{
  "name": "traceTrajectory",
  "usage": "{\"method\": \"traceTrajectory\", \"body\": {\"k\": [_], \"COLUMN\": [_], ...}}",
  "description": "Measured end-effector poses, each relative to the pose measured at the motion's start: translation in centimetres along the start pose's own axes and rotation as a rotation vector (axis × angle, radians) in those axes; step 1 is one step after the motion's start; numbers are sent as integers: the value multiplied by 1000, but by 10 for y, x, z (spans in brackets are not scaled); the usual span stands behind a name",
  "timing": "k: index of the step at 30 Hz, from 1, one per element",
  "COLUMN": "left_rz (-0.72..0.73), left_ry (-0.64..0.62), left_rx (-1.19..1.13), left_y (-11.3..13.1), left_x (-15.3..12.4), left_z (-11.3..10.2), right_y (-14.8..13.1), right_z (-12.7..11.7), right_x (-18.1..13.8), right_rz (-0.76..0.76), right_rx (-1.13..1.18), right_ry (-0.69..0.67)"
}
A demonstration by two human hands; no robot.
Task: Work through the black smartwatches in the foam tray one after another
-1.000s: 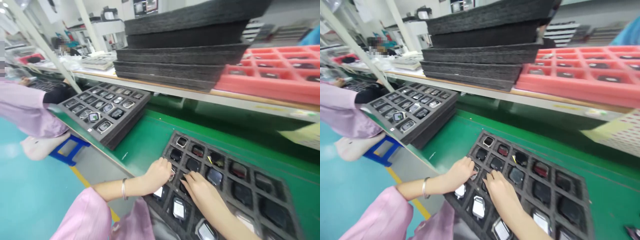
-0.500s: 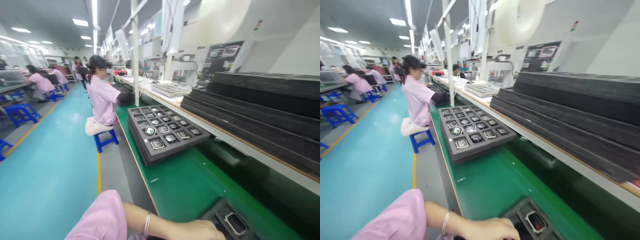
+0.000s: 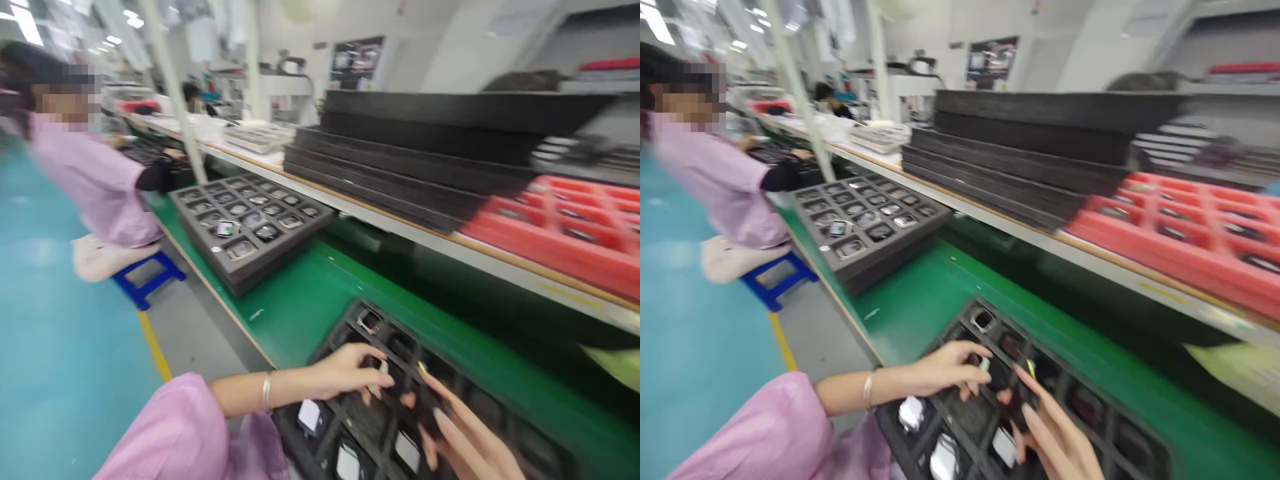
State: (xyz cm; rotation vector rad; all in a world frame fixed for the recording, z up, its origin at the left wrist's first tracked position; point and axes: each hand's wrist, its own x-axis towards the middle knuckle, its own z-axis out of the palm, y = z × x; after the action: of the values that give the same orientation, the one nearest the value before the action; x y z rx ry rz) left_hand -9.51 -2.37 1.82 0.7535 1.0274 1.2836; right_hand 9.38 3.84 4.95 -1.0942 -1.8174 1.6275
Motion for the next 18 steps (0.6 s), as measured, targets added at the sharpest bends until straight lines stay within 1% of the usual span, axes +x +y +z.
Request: {"method": "traceTrajectory", "body": {"k": [1,2,4,5,7,10,14,18], "left_rz": [30,29,16,21,108,251,252,254], "left_ry": [35,20,-28,-43,-31,21,36,30], "left_rx": [113,148,189,215,354,553,636,654], "left_y": [1,1,-1,-2,-3,-3,-3,-4], "left_x": [-4,-7,-11,-12,-15,-19,-23,-24], "left_z": [1,3,5,6,8,11,13,13], "right_y": [-1,-3,-2,1,7,14,16,16], "right_z": [-1,-1,0,0,-1,-3,-3,-2], "right_x": [-11,-17,-19,-18,-15,-15,-16,-15], "right_rz": [61,91,93,101,89,74,62,88], "right_rx": [115,241,448,517,614,684,720,717], "right_ry": [-35,-83,-189,-239,-305,-351,-390,-396]}}
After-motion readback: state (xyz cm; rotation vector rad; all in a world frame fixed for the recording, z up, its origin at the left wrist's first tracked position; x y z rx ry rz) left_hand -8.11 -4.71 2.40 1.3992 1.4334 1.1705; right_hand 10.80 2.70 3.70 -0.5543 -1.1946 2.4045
